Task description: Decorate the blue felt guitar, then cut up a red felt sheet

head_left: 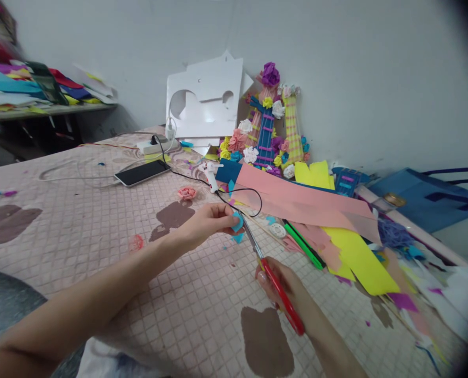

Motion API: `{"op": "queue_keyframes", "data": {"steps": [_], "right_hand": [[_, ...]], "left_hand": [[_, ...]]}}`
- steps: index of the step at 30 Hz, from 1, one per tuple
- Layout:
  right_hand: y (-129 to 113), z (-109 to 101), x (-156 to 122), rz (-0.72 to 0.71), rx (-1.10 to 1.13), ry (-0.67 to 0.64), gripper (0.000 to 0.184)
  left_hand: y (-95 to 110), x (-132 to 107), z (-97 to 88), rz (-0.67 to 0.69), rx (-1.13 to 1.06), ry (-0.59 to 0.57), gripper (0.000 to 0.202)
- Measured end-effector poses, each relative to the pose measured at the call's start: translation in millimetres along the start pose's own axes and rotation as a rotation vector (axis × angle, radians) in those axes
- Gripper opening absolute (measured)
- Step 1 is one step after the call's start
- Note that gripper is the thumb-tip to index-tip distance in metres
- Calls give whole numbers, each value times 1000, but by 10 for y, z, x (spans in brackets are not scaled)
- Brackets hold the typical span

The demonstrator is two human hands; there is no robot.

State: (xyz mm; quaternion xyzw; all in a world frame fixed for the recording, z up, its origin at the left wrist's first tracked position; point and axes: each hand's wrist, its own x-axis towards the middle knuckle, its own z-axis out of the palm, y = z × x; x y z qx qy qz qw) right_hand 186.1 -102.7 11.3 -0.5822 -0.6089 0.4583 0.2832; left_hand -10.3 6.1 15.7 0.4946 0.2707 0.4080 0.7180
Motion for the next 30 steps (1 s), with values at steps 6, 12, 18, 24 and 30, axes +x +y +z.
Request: {"op": "queue_keyframes", "data": {"steps": [6,12,18,24,30], "right_hand": [[106,31,63,21,115,20,39],[60,97,137,-43,250,218,39],[-28,181,191,-137,337,369,32],[69,176,236,-139,343,414,25],[84,118,248,-98,366,396,27]], "left_hand": [[-11,-8,22,-1,7,12,28],[-182,-81,186,14,125,113,25],[-325,-169,344,47,246,149,25],[-383,-181,378,-5,234,98,27],[-348,-177,369,-127,172,14,24]]}}
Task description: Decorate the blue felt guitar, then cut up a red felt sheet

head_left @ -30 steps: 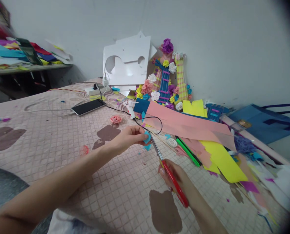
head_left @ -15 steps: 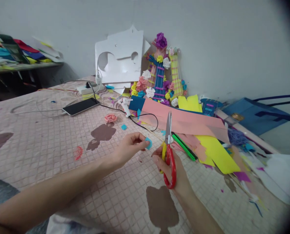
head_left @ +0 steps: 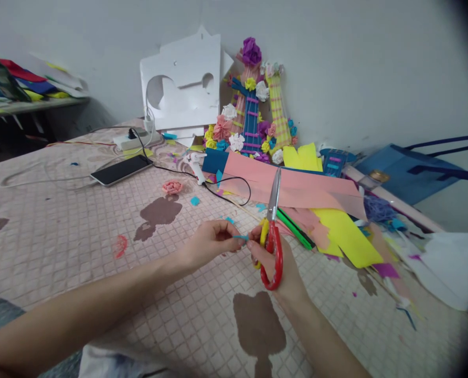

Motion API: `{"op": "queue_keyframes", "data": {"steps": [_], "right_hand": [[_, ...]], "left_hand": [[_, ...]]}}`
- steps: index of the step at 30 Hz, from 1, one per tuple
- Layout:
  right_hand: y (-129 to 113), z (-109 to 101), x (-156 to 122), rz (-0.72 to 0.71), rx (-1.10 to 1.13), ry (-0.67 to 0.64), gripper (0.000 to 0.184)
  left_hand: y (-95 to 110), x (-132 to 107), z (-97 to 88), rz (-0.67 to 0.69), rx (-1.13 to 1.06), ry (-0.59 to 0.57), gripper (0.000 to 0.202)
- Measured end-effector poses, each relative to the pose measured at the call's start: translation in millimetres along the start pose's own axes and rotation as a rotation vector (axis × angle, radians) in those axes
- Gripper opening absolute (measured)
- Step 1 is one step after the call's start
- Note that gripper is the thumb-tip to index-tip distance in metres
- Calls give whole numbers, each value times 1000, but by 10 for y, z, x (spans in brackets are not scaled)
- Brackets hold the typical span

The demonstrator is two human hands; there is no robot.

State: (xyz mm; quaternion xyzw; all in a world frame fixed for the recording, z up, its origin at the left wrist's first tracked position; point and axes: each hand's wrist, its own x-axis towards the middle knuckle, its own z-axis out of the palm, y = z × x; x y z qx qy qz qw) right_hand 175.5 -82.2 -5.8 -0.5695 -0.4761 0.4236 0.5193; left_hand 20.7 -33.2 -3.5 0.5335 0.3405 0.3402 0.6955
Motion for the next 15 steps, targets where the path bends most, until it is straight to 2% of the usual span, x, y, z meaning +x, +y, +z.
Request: {"op": "queue_keyframes", "data": {"steps": [4,10,15], "right_hand": [[19,-37,-10,7,-19,-86,31],[93,-34,-98,124,-76,-346,46],[95,-17,-144,98,-200,-387,39]], "left_hand": [[50,12,-38,-10,-126,42,24],[138,56,-134,76,-327,161,25],[175,65,-181,130,-390,193,24]]}}
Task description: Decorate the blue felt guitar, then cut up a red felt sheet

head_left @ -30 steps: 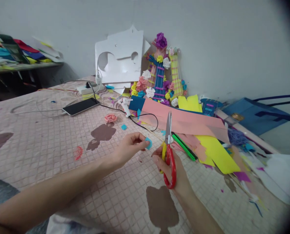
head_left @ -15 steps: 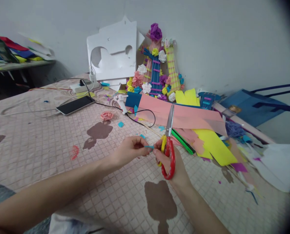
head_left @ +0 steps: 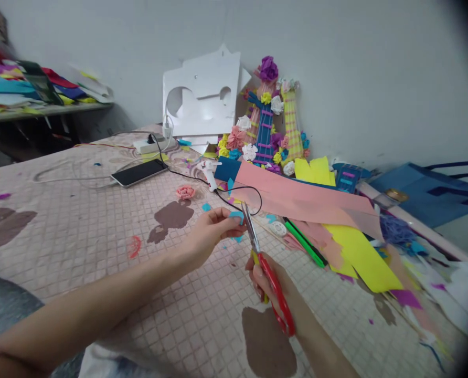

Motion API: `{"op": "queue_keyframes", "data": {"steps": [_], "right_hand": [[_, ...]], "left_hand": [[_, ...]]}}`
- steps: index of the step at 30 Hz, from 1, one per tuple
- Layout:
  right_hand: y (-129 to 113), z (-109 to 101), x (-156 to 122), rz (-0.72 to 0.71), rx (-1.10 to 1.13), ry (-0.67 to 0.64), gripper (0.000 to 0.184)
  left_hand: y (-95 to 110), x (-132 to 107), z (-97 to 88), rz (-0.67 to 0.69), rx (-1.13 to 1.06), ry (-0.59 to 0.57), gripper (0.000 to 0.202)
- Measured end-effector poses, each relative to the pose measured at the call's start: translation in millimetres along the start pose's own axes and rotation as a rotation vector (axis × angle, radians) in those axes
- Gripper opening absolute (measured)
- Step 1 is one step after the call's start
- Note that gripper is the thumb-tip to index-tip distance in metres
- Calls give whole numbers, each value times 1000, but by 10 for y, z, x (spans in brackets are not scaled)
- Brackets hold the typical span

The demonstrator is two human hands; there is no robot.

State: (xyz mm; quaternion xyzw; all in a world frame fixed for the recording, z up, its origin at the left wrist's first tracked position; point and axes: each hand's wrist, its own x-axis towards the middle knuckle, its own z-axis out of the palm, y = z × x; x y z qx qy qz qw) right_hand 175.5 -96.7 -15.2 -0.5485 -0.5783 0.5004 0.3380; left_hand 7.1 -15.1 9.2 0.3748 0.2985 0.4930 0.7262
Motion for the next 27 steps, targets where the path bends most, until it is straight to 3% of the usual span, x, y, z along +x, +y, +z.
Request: {"op": "queue_keyframes", "data": {"steps": [9,27], "right_hand": [[24,42,24,-25,-51,38,13],[-15,90,52,-16,-118,119,20]], "left_hand": [[18,-20,23,-21,-44,24,20],[-22,-35,38,-1,-99,48,18]]}}
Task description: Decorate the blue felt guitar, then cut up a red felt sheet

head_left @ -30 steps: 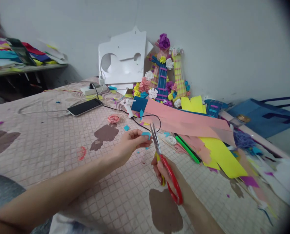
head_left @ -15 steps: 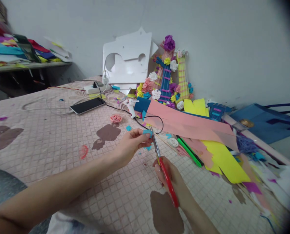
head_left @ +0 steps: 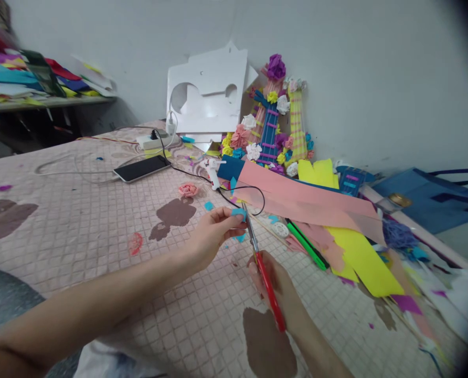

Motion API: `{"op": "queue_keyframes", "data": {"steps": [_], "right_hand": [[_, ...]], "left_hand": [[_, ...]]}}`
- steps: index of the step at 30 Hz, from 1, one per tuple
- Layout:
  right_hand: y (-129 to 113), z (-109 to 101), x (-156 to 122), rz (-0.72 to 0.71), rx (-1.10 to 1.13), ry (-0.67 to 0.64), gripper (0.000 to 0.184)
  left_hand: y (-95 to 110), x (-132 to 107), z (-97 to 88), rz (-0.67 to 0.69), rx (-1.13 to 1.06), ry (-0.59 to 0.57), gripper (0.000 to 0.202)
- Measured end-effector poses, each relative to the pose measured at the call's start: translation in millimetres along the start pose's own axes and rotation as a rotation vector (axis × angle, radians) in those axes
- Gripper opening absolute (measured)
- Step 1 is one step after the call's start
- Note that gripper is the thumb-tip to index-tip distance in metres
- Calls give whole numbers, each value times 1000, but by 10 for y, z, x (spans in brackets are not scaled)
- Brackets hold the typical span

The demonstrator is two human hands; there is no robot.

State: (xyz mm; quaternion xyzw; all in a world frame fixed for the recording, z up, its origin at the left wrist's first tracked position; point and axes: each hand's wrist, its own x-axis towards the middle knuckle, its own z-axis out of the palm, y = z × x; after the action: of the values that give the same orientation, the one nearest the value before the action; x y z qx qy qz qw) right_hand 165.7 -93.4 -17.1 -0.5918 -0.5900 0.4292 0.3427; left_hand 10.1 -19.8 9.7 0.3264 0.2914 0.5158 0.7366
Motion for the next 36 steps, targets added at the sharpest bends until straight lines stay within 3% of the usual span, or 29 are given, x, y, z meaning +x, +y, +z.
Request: {"op": "queue_keyframes", "data": {"steps": [17,36], "right_hand": [[-28,-7,-4,-14,-37,-27,14],[-32,5,-8,-11,-55,-1,27]], "left_hand": [[7,-13,22,15,-9,22,18],[-3,-13,26,23,-14,35,15]]}}
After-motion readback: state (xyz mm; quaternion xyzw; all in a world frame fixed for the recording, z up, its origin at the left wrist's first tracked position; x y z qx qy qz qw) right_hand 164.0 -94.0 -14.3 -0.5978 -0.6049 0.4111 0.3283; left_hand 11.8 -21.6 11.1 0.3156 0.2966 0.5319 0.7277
